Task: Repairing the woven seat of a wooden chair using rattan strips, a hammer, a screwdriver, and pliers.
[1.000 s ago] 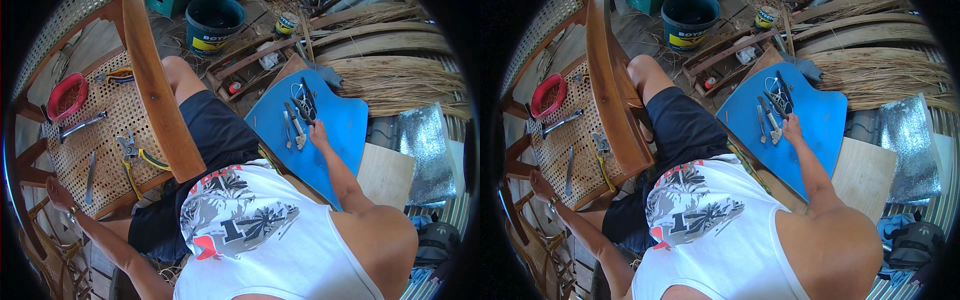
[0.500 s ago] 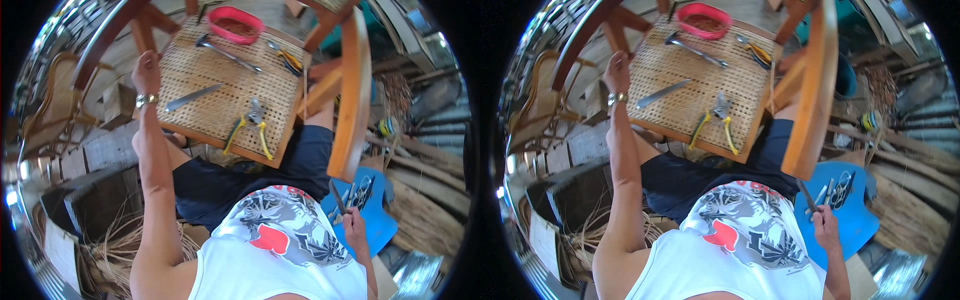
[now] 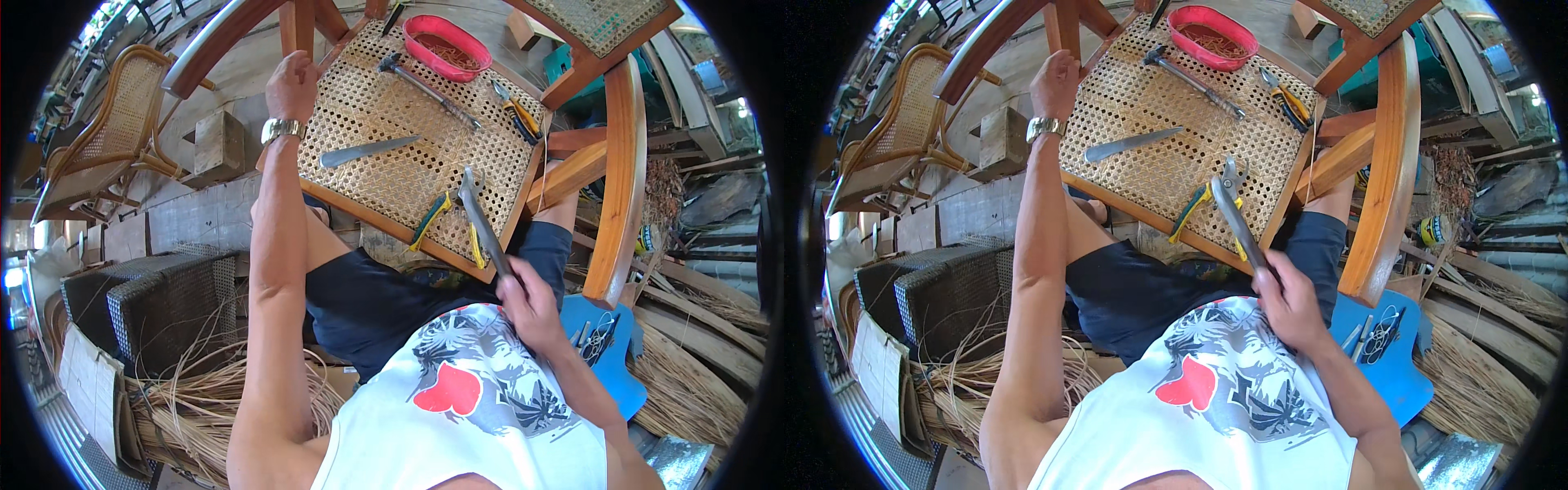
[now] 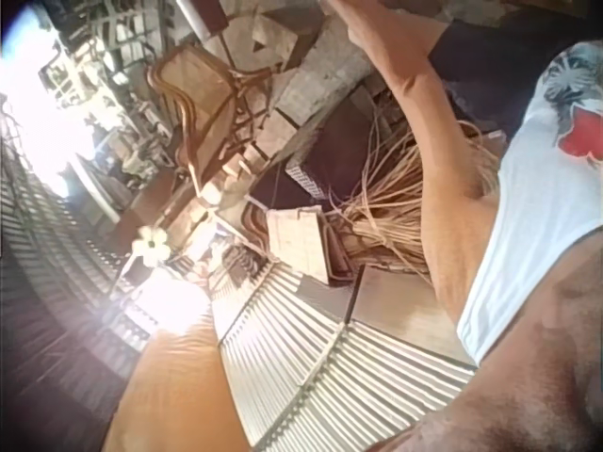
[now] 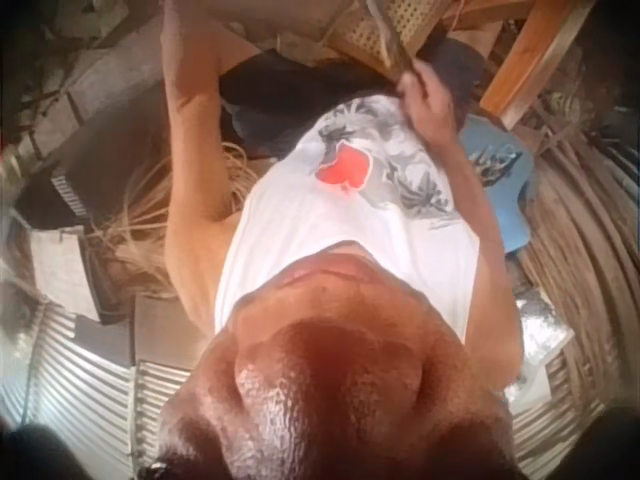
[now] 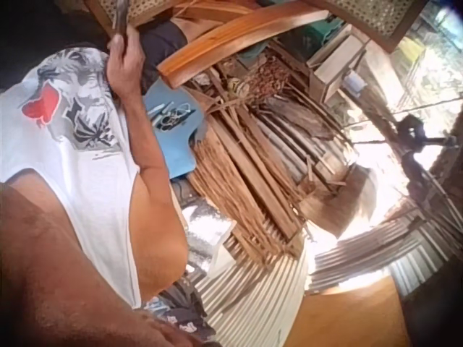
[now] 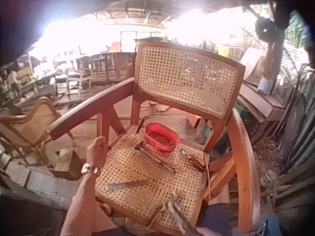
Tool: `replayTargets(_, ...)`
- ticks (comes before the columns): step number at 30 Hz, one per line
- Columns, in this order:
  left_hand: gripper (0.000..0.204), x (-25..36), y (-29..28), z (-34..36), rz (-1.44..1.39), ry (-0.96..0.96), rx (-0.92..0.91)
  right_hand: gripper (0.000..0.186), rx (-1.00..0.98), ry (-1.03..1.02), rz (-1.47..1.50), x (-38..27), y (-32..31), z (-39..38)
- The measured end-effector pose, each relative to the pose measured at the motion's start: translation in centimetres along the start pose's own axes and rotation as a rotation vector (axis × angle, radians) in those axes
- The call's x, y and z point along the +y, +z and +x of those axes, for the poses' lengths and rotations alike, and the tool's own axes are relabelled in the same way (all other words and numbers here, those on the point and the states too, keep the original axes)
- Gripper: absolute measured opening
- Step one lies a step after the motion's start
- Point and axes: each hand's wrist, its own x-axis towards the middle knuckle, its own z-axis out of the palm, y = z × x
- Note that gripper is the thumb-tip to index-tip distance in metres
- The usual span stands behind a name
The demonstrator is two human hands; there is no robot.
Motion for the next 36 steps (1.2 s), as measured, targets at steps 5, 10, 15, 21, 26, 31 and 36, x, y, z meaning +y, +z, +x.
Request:
replayTargets(5,0.042,-1.2,3.6,3.8,0.186,0.190,-0.251,0.028,0.043,-0.048,0.454,-1.1,8.1,11.3)
replayTargets(10,0.045,-2.7,7.0,6.1,0.227,0.302,-0.347,0.031,0.109,-0.230,0.200,-3.7,13.6,22.7)
replayTargets(15,0.045,-3.2,8.3,6.9,0.381,0.246,-0.499,0.032,0.183,-0.247,0.064,-5.7,16.9,30.7)
replayTargets(21,0.055,-4.6,8.6,6.7,0.388,0.254,-0.478,0.037,0.242,-0.223,0.044,-6.8,18.2,34.3)
replayTargets(26,0.052,-6.0,9.4,6.2,0.346,0.312,-0.390,0.039,0.259,-0.210,0.106,-8.0,17.8,35.0)
replayTargets(31,0.052,-5.9,10.0,5.9,0.300,0.330,-0.341,0.040,0.208,-0.190,0.168,-8.2,17.2,35.1)
replayTargets(36,0.049,-5.7,10.3,5.9,0.417,0.237,-0.343,0.040,0.255,-0.224,0.205,-8.0,17.5,35.0)
